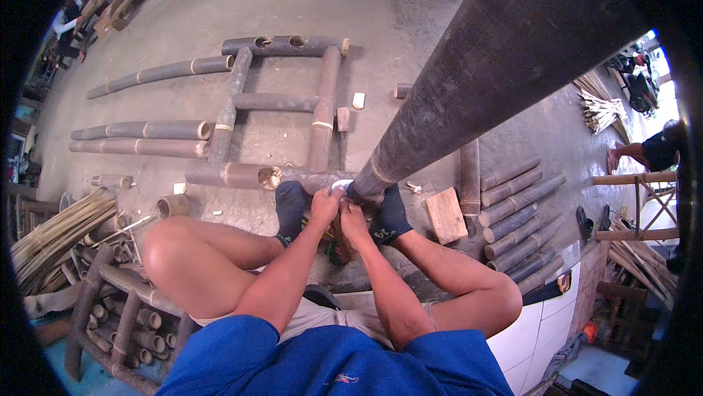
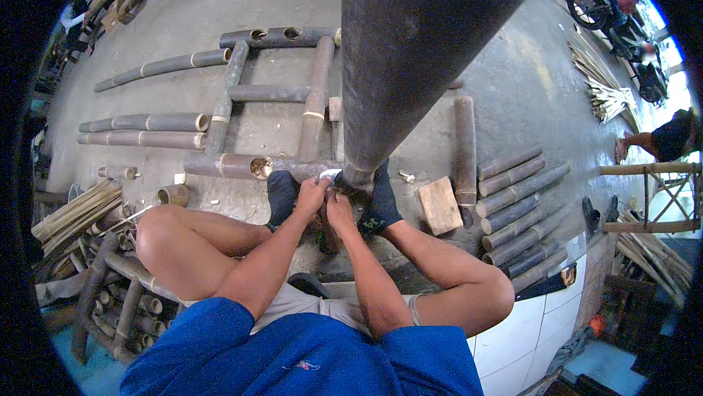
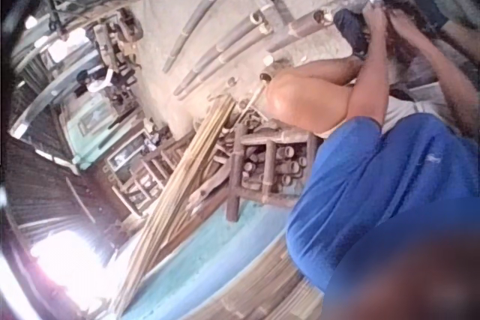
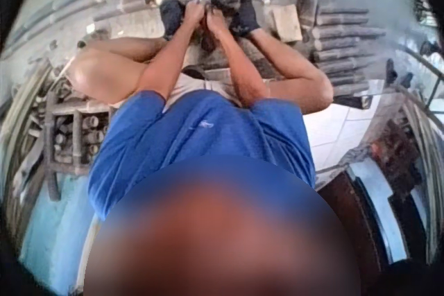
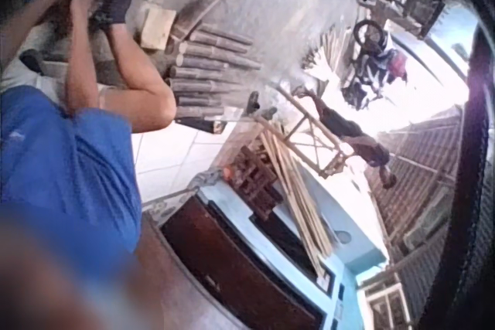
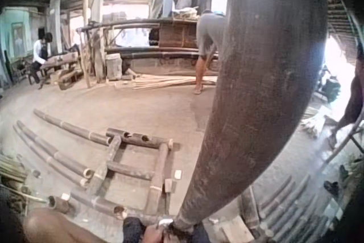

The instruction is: The person sits on the floor and handles bamboo poles, inspecting and assembling them into a frame-like structure. They use a knife to cut and shape bamboo pieces, then place the finished components aside.

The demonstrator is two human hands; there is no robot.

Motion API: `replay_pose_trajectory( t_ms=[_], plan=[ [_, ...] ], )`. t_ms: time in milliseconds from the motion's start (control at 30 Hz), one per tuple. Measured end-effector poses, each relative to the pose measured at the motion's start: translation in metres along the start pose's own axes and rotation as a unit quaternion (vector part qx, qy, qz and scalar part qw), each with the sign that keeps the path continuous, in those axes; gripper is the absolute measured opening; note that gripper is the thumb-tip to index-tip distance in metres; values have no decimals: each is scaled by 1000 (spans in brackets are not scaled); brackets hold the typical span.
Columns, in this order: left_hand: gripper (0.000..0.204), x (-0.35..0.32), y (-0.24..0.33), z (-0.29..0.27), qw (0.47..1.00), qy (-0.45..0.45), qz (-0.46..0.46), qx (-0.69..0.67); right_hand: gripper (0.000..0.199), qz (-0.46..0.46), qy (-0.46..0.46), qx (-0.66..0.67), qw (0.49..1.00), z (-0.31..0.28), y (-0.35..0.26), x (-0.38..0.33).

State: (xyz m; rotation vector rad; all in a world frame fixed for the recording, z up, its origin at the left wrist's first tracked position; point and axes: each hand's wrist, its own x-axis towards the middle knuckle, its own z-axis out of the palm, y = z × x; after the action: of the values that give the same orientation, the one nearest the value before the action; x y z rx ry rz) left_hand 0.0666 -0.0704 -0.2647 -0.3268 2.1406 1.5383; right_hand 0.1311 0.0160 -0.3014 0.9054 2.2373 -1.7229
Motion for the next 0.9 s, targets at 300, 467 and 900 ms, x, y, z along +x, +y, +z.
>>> replay_pose_trajectory(
  t_ms=[300, 467, 900],
  plan=[
    [38, 11, 8, 8, 983, 28, 87, 159, 52, 67, -27, 200, 977, -3, -7, -3],
    [38, 9, -13, 11, 963, -4, 77, 259, 57, 23, 60, 158, 985, 29, 48, 6],
    [74, -44, 68, 4, 937, 108, 332, 28, 49, -15, -136, -250, 959, -19, 63, -48]
  ],
)
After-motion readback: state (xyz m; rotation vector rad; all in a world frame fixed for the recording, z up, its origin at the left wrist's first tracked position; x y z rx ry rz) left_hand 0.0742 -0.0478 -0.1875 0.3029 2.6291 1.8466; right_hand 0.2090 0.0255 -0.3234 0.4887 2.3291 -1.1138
